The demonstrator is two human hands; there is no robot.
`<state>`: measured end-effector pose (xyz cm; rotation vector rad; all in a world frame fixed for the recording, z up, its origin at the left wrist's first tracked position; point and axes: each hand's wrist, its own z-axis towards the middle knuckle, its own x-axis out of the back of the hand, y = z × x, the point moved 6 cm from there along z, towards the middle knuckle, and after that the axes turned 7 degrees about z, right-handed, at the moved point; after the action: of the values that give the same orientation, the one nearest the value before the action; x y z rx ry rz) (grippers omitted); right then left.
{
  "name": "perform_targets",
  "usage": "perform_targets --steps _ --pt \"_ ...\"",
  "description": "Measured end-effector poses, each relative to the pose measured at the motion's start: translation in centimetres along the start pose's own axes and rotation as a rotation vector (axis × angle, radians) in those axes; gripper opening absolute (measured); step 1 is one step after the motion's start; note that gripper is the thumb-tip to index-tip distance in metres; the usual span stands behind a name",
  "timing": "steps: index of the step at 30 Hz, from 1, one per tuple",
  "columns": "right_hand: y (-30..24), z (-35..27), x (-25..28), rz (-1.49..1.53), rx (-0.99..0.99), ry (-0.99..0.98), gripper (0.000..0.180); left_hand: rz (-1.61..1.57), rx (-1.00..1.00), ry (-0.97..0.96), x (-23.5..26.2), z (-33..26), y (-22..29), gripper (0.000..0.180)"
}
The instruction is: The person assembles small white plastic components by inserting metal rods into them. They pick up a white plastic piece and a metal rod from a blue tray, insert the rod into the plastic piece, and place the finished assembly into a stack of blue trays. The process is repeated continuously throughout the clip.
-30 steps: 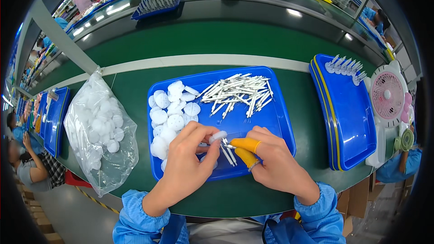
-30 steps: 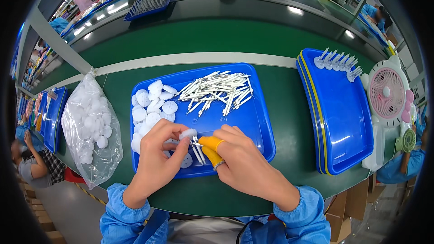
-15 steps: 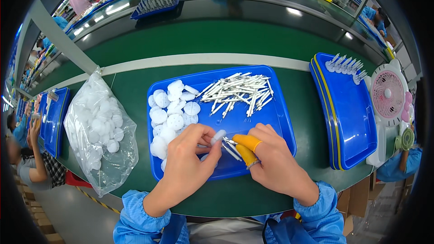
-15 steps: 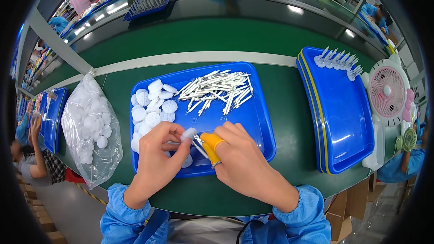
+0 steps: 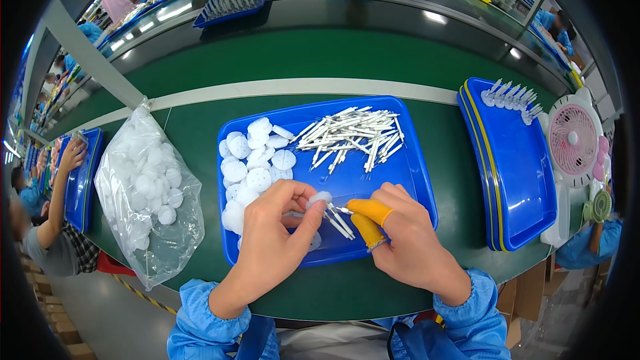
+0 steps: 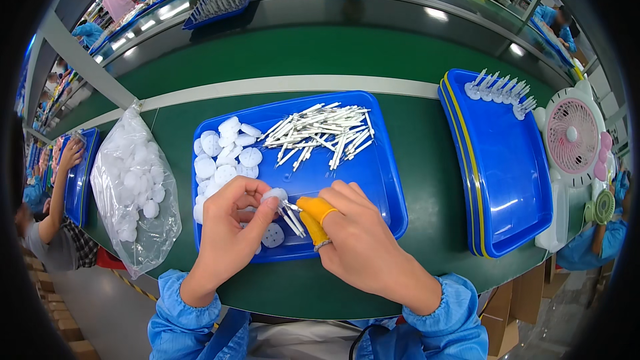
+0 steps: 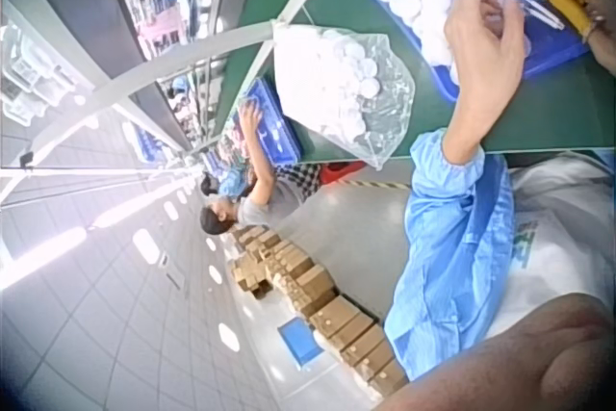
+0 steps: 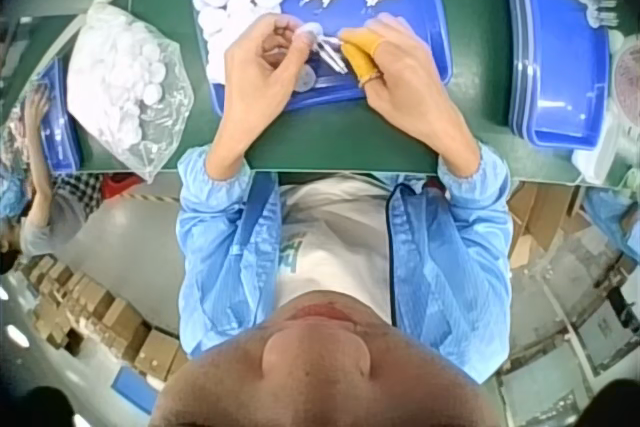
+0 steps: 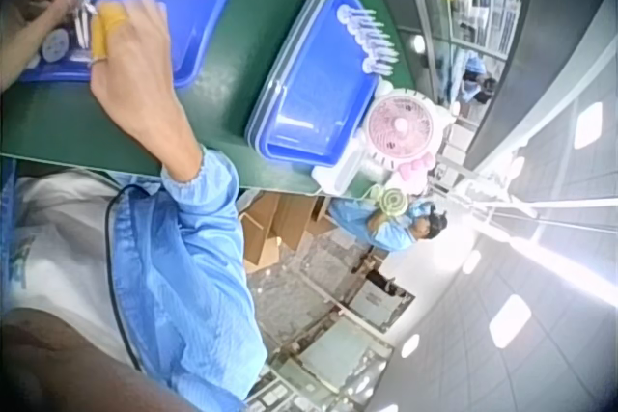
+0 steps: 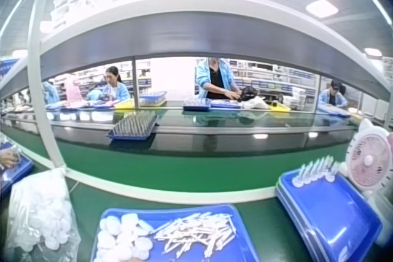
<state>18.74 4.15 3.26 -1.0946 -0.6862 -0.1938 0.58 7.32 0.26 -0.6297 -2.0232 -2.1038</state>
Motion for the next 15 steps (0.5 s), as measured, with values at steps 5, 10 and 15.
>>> perform_targets --steps 5,10,15 --pt "0.3 0.1 -0.2 -0.011 0.0 -0.01 0.039 0.062 -0.064 0.007 -0.2 -0.1 0.4 0.015" --pt "0.9 0.1 -0.2 -0.043 -0.011 0.005 0.037 0.128 -0.077 0.012 -0.2 -0.3 0.9 0.017" --pt "0.4 0.2 -1.1 -0.063 0.014 0.006 0.032 0.162 -0.169 0.033 -0.7 -0.5 0.9 0.016"
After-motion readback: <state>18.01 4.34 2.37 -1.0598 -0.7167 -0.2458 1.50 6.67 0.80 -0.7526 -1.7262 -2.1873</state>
